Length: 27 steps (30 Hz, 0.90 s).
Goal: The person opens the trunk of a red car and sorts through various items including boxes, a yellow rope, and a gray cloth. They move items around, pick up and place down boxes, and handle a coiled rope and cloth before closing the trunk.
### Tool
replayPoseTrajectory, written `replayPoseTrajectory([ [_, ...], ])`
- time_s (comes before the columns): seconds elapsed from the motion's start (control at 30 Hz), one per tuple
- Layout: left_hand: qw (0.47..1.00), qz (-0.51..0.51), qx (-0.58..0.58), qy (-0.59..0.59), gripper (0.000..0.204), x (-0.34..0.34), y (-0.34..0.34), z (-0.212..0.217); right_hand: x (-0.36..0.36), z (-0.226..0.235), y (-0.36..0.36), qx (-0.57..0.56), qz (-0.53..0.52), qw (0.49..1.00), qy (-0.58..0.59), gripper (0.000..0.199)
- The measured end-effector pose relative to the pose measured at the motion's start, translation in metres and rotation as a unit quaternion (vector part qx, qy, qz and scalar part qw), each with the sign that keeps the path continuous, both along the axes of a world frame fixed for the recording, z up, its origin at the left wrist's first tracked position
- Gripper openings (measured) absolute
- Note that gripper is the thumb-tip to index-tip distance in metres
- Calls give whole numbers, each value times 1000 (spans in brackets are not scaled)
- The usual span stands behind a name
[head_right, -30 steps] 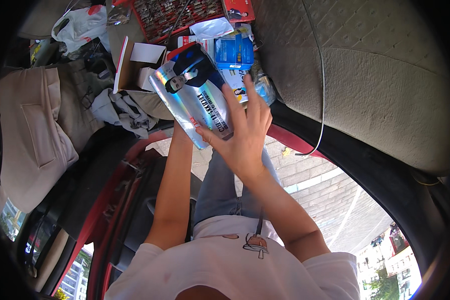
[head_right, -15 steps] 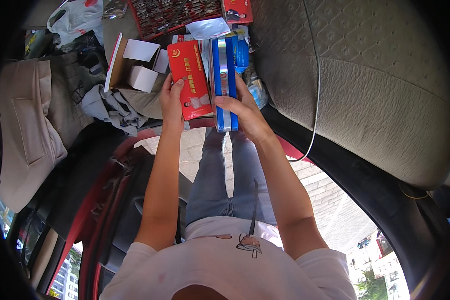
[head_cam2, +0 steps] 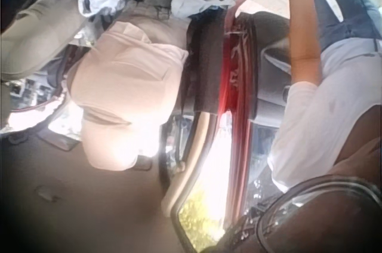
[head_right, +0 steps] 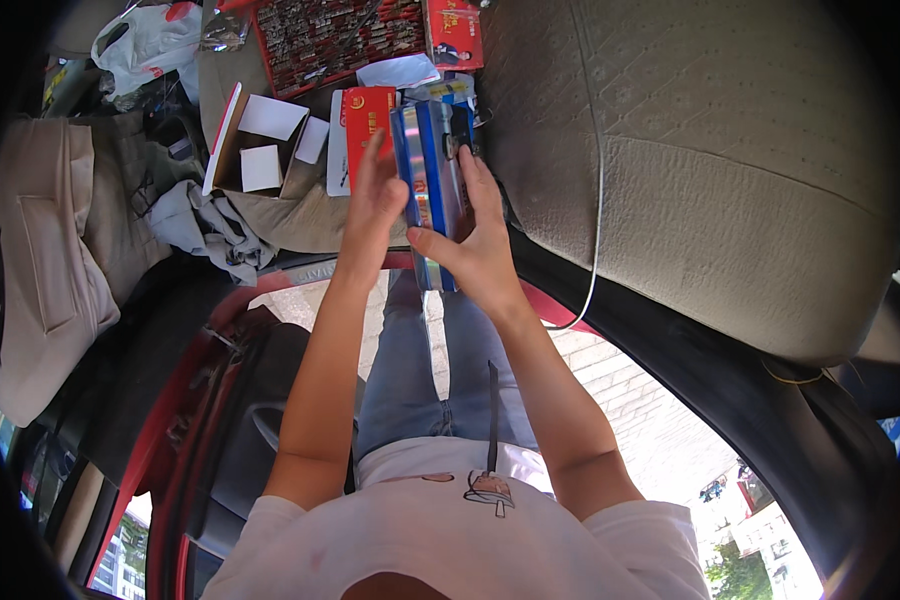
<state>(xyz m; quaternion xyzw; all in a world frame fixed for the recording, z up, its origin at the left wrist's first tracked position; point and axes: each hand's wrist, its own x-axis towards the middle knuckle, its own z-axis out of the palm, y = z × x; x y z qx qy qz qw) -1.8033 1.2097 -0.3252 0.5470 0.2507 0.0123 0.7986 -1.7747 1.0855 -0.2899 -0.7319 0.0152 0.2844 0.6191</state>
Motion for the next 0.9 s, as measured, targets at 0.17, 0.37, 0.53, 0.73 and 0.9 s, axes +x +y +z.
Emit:
replayPoseTrajectory([
  [0.17, 927, -48, -358, 105, 65, 14, -37, 29, 35, 46, -42, -85, 116, 979, -141, 91],
  [0.37, 897, -64, -437, 12, 83, 32, -70, 55, 71, 107, -84, -94, 169, 977, -92, 95],
  [0.53, 915, -20, -402, -18, 85, 36, -62, 77, 74, 131, -68, -93, 175, 976, -94, 95],
  [0.73, 841, -39, -537, -42, 61, 40, -45, 34, 73, 148, -58, 72, 32, 995, 59, 90],
  [0.9, 825, -3, -554, -111, 72, 22, -25, 57, 53, 170, -24, 24, 64, 996, 50, 93],
])
